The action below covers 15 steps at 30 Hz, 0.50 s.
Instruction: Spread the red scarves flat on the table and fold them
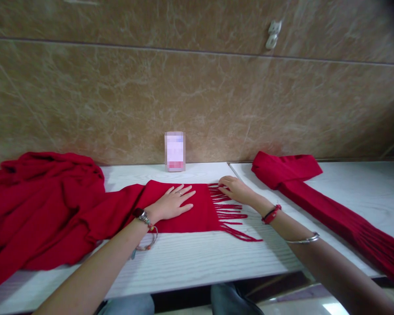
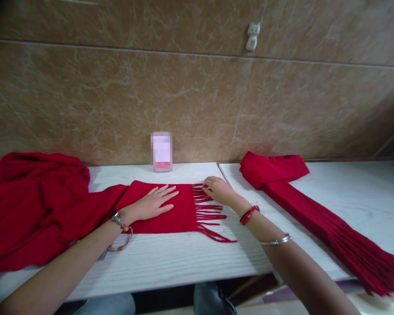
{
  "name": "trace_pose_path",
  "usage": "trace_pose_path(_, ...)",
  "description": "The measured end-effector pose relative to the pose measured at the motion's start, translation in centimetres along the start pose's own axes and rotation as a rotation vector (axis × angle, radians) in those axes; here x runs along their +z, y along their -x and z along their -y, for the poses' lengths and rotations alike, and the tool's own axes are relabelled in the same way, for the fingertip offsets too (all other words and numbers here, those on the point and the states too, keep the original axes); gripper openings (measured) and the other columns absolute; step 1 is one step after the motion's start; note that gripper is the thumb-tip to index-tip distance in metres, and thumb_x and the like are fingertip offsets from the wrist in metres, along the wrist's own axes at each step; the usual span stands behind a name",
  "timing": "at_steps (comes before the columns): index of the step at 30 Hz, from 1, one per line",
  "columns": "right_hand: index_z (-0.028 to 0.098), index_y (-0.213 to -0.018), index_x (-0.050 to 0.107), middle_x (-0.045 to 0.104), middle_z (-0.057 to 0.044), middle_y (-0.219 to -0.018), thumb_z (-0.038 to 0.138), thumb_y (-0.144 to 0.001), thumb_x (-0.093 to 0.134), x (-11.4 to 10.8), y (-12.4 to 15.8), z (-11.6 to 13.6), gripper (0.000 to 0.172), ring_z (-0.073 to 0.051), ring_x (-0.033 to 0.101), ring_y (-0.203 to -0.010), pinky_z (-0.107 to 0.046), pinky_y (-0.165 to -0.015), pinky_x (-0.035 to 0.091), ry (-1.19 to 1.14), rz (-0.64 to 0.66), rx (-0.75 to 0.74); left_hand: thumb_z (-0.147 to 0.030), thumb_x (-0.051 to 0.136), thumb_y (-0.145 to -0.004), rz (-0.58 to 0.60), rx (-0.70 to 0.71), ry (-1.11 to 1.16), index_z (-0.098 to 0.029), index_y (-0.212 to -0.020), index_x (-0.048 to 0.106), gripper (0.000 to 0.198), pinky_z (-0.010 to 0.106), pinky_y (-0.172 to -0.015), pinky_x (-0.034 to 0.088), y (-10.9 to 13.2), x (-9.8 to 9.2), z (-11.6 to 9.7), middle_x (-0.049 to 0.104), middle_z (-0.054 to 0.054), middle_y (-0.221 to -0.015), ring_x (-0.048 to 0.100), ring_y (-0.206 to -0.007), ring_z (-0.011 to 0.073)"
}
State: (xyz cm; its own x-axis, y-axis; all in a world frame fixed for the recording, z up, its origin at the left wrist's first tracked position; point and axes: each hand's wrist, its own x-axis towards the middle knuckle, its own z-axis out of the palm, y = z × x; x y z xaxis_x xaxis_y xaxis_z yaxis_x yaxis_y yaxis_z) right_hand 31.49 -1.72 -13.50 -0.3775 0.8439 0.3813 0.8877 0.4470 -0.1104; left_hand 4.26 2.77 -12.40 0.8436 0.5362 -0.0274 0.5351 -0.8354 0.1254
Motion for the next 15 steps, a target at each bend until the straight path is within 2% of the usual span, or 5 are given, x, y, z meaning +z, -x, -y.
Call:
trace_pose_path(2,0.014,-0.092,0.060,0.061,-0.011,-0.091,0.024,-0.083,0.045,-0.3,0.3,-0.3,0.020,-0.020,0.055,-0.087,-0.036,-0.080,0.045,0.011,-0.044,0.025,-0.053,0.024,-0.088,0.003,0.001,0.000,-0.031,-0.136,0.022,0.052,0.043,-0.104,0.009,0.0,0.0,0.0,0.017,0.000,-0.145,0.009,-0.132,0.0215)
trace_pose_path(4,0.015,-0.103,0.057,0.058,-0.013,-0.103,0.026,-0.084,0.046,-0.3,0.4,-0.3,0.025,-0.022,0.053,-0.097,-0.038,-0.085,0.042,-0.001,-0.072,0.002,-0.053,0.024,-0.088,0.010,-0.003,0.001,-0.031,-0.136,0.022,0.052,0.044,-0.104,0.009,0.0,-0.1,-0.1,0.016,0.000,-0.145,0.009,-0.132,0.0216)
trace_pose_path(7,0.020,-0.115,0.052,0.050,-0.013,-0.118,0.032,-0.085,0.044,0.4,0.1,0.2,0.033,-0.022,0.046,-0.109,-0.040,-0.090,0.038,-0.016,-0.019,-0.058,-0.053,0.024,-0.088,0.023,-0.013,0.000,-0.032,-0.136,0.021,0.052,0.044,-0.104,0.009,-0.1,-0.2,-0.2,0.015,-0.001,-0.145,0.009,-0.132,0.0220)
trace_pose_path(11,0.018,-0.111,0.053,0.055,-0.012,-0.110,0.034,-0.087,0.041,0.9,0.0,0.3,0.031,-0.021,0.050,-0.103,-0.039,-0.087,0.040,-0.039,0.075,-0.039,-0.053,0.024,-0.088,0.031,-0.023,-0.008,-0.032,-0.136,0.021,0.052,0.044,-0.104,0.009,-0.1,-0.2,-0.2,0.015,-0.001,-0.145,0.009,-0.132,0.0221)
trace_pose_path(15,0.014,-0.100,0.056,0.057,-0.013,-0.101,0.033,-0.087,0.041,0.2,0.4,-0.1,0.027,-0.021,0.052,-0.096,-0.038,-0.085,0.041,0.028,0.041,0.054,-0.053,0.023,-0.088,0.034,-0.024,-0.009,-0.032,-0.136,0.021,0.052,0.043,-0.104,0.009,-0.1,-0.3,-0.3,0.015,-0.001,-0.145,0.008,-0.132,0.0216)
